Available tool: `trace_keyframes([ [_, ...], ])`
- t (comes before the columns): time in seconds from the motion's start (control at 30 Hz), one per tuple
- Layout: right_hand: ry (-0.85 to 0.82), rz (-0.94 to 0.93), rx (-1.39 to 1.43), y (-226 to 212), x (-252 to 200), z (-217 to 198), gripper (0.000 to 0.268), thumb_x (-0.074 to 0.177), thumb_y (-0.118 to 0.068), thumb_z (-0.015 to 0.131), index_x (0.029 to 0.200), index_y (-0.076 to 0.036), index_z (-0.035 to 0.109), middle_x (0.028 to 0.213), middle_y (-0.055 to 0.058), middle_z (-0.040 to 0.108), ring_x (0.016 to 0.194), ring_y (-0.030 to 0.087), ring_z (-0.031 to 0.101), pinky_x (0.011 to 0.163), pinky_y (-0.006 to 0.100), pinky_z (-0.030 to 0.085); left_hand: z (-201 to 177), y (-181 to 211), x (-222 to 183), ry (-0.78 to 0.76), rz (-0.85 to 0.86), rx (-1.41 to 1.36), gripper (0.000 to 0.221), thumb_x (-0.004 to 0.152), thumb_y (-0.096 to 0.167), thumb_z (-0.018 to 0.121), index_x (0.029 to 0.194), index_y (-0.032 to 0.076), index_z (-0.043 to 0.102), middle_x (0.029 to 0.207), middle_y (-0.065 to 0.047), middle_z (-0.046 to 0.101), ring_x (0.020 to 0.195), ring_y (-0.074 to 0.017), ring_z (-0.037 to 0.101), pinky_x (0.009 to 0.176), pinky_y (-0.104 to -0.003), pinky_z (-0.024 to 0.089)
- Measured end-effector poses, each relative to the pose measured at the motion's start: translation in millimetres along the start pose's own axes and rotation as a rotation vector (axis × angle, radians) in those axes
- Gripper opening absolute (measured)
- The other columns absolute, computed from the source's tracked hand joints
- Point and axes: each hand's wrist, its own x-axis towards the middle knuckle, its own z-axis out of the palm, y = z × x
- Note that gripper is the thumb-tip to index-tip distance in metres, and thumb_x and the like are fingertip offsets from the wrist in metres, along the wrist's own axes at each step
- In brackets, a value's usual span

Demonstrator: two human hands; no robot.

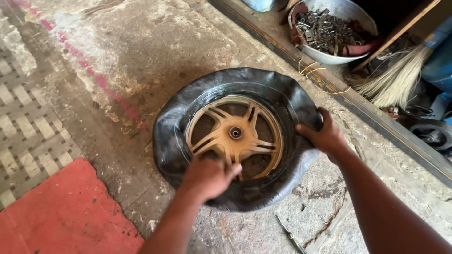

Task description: The person uses a tire lever to separate a tire from a wheel rim, pulls the tire away by hand, and then uses the tire lever to pry the tire back onto the rim around the inner tube.

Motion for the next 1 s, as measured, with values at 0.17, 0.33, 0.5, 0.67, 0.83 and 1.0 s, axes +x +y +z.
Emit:
trace_keyframes([
  [0.17, 0.235, -0.361, -0.255, -37, -11, 4, 0.085, 0.082, -0.037, 0.088, 0.151, -0.012, 0.045, 0.138, 0.023, 0.061, 0.123, 0.038, 0.063, 0.105, 0.048, 0.053, 1, 33, -17, -0.087, 0.111, 0.153, 0.072, 0.104, 0.07, 0.031, 0.071, 0.013, 0.059, 0.062, -0.001, 0.054, 0.051, -0.0181, 0.048, 0.087, -0.048, 0.056],
  [0.33, 0.184, -0.708, -0.111, -90, -1, 26, 0.077, 0.086, -0.023, 0.084, 0.154, -0.016, 0.047, 0.15, 0.019, 0.058, 0.136, 0.037, 0.06, 0.113, 0.045, 0.052, 22, 63, -1, 0.039, 0.084, -0.036, 0.072, 0.097, 0.072, 0.045, 0.095, 0.004, 0.068, 0.089, -0.017, 0.072, 0.083, -0.0306, 0.07, 0.083, -0.05, 0.056],
  [0.5, 0.223, -0.431, -0.171, -81, 15, 35, 0.114, 0.068, -0.026, 0.091, 0.159, -0.007, 0.023, 0.154, 0.04, 0.021, 0.131, 0.056, 0.034, 0.096, 0.056, 0.046, 6, 26, 17, 0.342, 0.03, -0.771, 0.045, 0.084, 0.048, 0.065, 0.108, 0.014, 0.08, 0.11, -0.008, 0.08, 0.104, -0.0235, 0.078, 0.092, -0.043, 0.06],
  [0.67, -0.196, 0.265, 0.536, -2, 16, 37, 0.106, 0.08, -0.062, 0.076, 0.154, 0.007, 0.047, 0.147, 0.031, 0.063, 0.131, 0.046, 0.062, 0.104, 0.051, 0.052, -14, -59, 14, 0.951, -0.493, -0.546, 0.096, 0.08, 0.05, 0.09, 0.143, -0.005, 0.043, 0.145, -0.03, 0.047, 0.138, -0.0452, 0.044, 0.114, -0.055, 0.037],
  [0.83, -0.226, 0.287, 0.485, 18, 21, 45, 0.107, 0.079, -0.069, 0.064, 0.159, -0.007, 0.026, 0.15, 0.026, 0.052, 0.132, 0.045, 0.054, 0.101, 0.058, 0.047, 33, -61, 23, 0.808, -0.597, -0.824, 0.117, 0.07, 0.042, 0.089, 0.16, 0.008, 0.022, 0.144, -0.035, 0.041, 0.133, -0.05, 0.044, 0.11, -0.054, 0.04],
  [1.0, -0.237, 0.457, 0.313, 25, -23, 66, 0.1, 0.081, -0.073, 0.057, 0.156, -0.011, 0.032, 0.146, 0.026, 0.054, 0.131, 0.046, 0.055, 0.094, 0.063, 0.055, -7, -131, 72, 0.864, -0.355, -0.573, 0.055, 0.086, 0.03, 0.073, 0.135, 0.008, 0.063, 0.121, -0.024, 0.071, 0.115, -0.0417, 0.067, 0.099, -0.048, 0.053],
])
